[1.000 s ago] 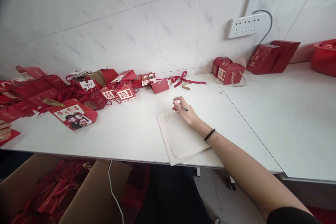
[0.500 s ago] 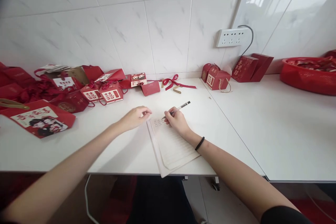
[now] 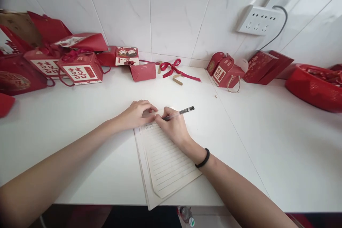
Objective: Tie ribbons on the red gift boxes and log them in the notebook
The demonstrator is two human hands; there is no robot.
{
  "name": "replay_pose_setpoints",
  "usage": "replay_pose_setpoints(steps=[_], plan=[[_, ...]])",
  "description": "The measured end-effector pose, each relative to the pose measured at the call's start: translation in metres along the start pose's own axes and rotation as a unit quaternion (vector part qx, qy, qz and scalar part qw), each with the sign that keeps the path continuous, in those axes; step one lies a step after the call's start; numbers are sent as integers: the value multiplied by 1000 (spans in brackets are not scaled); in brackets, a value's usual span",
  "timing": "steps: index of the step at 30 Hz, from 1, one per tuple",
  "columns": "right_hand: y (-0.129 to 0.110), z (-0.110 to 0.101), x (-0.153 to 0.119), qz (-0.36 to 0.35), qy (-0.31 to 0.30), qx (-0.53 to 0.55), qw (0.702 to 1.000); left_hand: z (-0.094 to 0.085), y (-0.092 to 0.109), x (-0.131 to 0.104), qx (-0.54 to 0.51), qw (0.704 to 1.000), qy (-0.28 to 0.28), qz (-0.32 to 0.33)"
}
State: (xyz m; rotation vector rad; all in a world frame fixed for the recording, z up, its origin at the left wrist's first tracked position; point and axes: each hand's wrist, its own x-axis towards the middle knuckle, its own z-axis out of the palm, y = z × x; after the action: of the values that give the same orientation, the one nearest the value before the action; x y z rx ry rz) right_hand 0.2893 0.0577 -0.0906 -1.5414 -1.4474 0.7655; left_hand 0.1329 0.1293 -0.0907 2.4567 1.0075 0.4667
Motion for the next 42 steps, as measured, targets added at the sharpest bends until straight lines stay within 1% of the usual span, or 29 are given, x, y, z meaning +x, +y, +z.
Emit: replay_pose_setpoints(steps=[4, 7, 11, 16, 19, 28, 35, 38, 40, 42], plan=[[1, 0, -1, 8, -12, -31, 999, 5, 3, 0, -2, 1000, 5, -26], [0, 0, -2, 3, -12, -32, 999, 7, 5, -1, 2, 999, 18, -35], [0, -1, -3, -5, -13, -34, 999, 8, 7, -2, -4, 999, 20, -44], [-1, -1, -2, 22, -17, -30, 999, 8, 7, -1, -9, 999, 24, -47], [-1, -1, -2, 29, -8, -32, 999, 8, 8, -1, -11, 999, 26, -47], [-1, 0, -2, 10, 8, -44, 999, 9, 7, -1, -11, 998, 29, -49], [-1, 1, -2, -27, 20, -71, 997, 8, 8, -2, -11, 998, 27, -50], [-1, -1, -2, -7, 18, -23, 1000, 7, 9, -2, -8, 998, 20, -50], [-2, -5, 0, 27, 26, 63, 997, 6, 9, -2, -5, 998, 16, -53], [-1, -13, 4, 53, 47, 143, 987, 6, 9, -2, -2, 998, 16, -55]])
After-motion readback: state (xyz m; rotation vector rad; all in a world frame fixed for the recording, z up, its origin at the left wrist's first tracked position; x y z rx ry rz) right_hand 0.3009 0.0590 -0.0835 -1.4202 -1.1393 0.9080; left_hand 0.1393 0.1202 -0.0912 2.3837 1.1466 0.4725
